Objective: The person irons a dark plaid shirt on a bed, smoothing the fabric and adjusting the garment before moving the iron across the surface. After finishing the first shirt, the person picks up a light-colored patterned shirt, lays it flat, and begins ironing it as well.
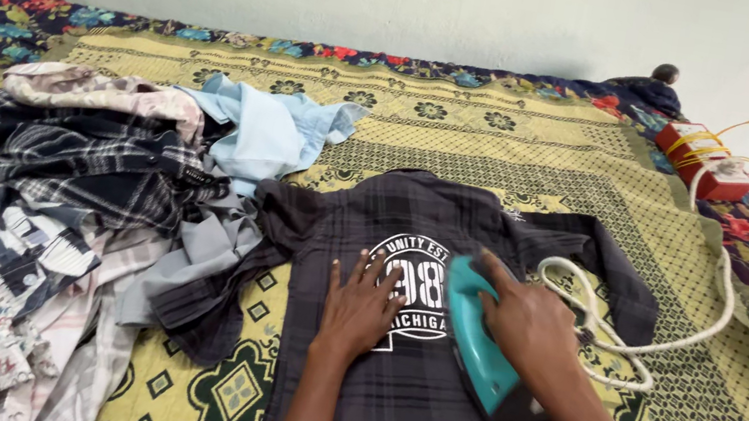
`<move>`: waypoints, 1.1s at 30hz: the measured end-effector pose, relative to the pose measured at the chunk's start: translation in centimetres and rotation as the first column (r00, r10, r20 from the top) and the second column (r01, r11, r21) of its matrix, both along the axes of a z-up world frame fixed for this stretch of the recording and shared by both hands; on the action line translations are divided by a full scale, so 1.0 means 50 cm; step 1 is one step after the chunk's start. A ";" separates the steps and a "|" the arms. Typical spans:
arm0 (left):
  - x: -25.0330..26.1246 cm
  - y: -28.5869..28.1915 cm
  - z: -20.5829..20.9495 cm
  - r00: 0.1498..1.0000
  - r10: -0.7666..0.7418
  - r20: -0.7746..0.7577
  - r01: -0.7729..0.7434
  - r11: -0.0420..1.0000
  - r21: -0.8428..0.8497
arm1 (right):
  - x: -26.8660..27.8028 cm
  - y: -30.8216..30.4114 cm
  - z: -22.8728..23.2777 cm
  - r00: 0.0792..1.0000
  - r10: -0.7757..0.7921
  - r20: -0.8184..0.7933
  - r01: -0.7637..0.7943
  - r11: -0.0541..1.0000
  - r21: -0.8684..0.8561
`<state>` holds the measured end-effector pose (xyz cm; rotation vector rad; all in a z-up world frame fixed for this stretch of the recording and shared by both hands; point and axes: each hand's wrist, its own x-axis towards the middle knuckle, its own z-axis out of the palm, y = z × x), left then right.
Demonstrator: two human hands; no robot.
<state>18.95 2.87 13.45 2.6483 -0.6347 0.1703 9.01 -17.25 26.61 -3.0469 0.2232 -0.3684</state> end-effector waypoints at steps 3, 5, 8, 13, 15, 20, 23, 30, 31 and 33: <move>0.000 0.003 0.001 1.000 0.001 0.000 -0.001 1.000 -0.003 | -0.016 -0.041 0.000 0.978 -0.131 -0.160 0.133 0.991 0.001; -0.001 0.004 0.005 1.000 0.003 -0.012 -0.003 1.000 0.008 | 0.003 -0.054 -0.005 0.982 -0.135 -0.133 0.136 0.991 -0.007; -0.003 -0.001 0.010 1.000 0.002 -0.020 -0.002 1.000 0.026 | 0.069 -0.051 -0.019 0.997 -0.056 0.054 0.056 0.998 -0.001; -0.009 0.004 0.013 1.000 -0.008 0.019 0.008 1.000 0.024 | 0.145 -0.054 -0.005 0.996 -0.080 -0.031 0.081 0.996 0.033; -0.005 0.002 0.012 1.000 -0.003 -0.007 0.004 1.000 0.019 | 0.116 -0.064 -0.006 0.998 -0.052 -0.042 0.052 0.999 0.011; -0.002 0.007 0.003 1.000 -0.012 0.010 0.012 1.000 0.002 | 0.032 -0.079 -0.014 0.986 -0.109 -0.128 0.108 0.994 -0.017; 0.006 0.003 0.008 1.000 -0.014 0.002 0.014 1.000 -0.019 | 0.060 -0.086 -0.003 0.986 -0.126 -0.109 0.121 0.991 -0.052; -0.003 0.013 0.009 0.999 -0.033 -0.016 0.032 0.999 -0.044 | 0.225 -0.114 0.009 0.981 -0.048 -0.186 0.023 0.990 -0.139; -0.002 0.011 0.012 0.999 -0.037 -0.024 0.036 0.998 -0.054 | 0.227 -0.124 0.008 0.980 -0.031 -0.196 -0.004 0.985 -0.175; -0.005 0.015 0.014 0.999 -0.037 -0.020 0.035 0.996 -0.083 | 0.215 -0.139 -0.002 0.974 0.004 -0.225 -0.058 0.970 -0.235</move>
